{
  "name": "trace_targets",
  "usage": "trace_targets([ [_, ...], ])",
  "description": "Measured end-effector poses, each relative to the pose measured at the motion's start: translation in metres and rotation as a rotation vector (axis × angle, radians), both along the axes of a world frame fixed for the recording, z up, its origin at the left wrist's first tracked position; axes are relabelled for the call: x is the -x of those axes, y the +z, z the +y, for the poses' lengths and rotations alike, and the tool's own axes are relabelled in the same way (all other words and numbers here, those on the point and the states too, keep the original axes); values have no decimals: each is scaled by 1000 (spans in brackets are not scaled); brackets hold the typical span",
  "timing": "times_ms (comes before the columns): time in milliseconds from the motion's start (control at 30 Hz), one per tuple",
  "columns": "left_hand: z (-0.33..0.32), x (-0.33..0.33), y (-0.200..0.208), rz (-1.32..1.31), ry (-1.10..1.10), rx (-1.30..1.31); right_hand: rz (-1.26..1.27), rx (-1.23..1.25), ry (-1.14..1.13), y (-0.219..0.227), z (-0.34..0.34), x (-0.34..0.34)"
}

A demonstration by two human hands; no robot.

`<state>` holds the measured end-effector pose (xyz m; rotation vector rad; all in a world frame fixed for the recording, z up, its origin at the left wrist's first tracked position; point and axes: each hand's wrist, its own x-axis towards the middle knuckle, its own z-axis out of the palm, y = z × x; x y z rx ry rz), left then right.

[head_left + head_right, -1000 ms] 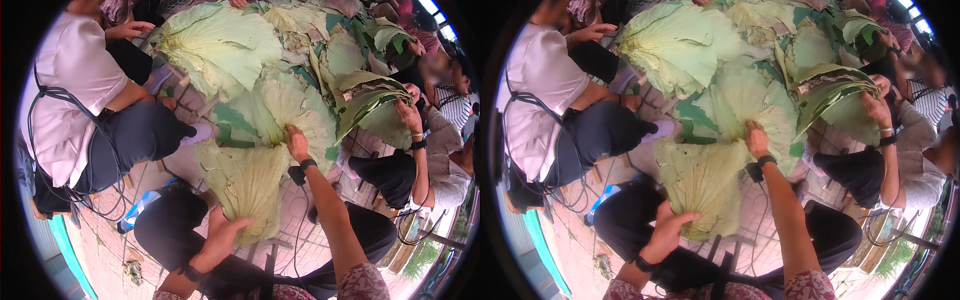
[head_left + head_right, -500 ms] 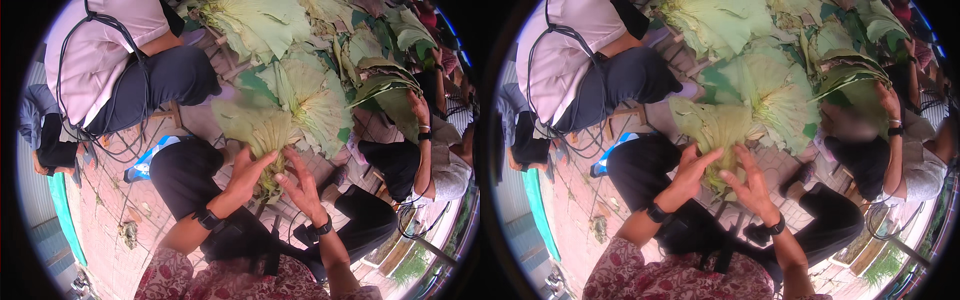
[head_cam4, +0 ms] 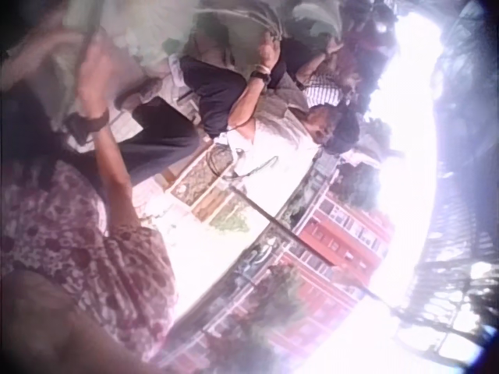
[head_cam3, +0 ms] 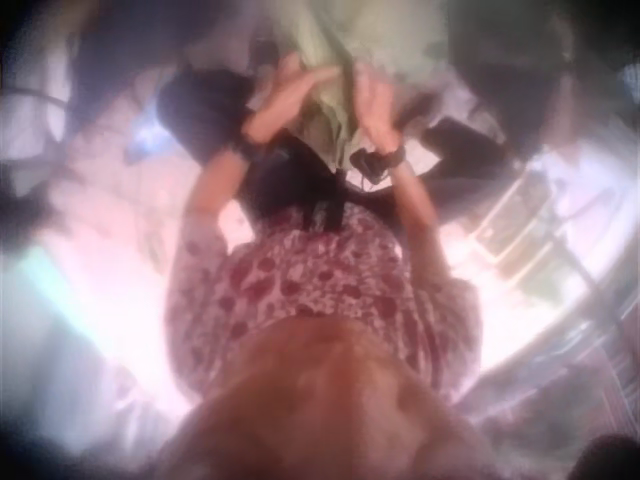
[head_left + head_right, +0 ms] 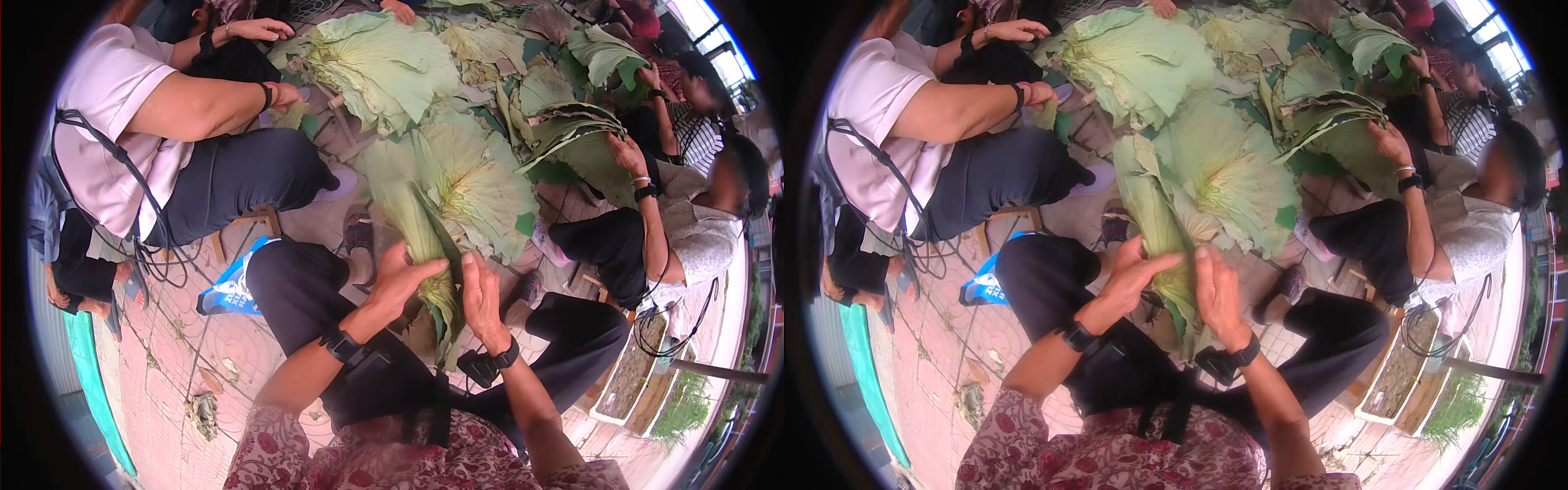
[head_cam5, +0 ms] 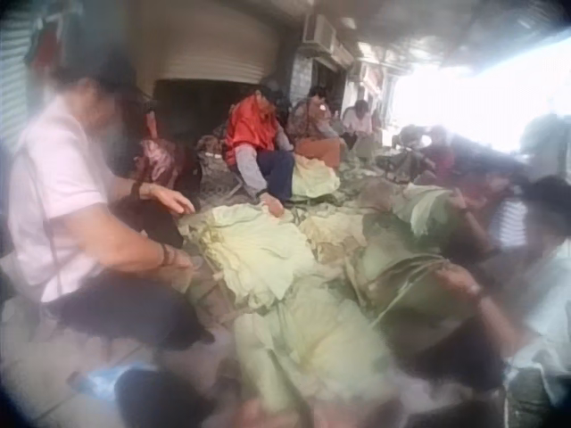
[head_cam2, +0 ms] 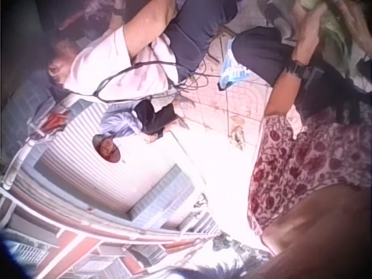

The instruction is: The person sits among a group and repeatedly picks up large green leaves from a central pile, separates them by hand, and places them into a growing stack. The person handles the leaves one at a time, folding and aligning them as they build the pile.

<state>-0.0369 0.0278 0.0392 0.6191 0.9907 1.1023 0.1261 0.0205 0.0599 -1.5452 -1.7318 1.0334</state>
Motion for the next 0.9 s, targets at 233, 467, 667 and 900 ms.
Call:
trace_targets([
  [233,-9,3,-7,45,-46,3,-102,13,-28,-14,-18,-8],
  [467,-10,5,-10,52,-3,55,382,44,-309,-35,27,-67],
  [667,-10,11,-13,52,60,97,568,274,-552,-44,72,-102],
  [900,-2,14,-1,69,46,126,144,-381,-447,-13,160,-123],
])
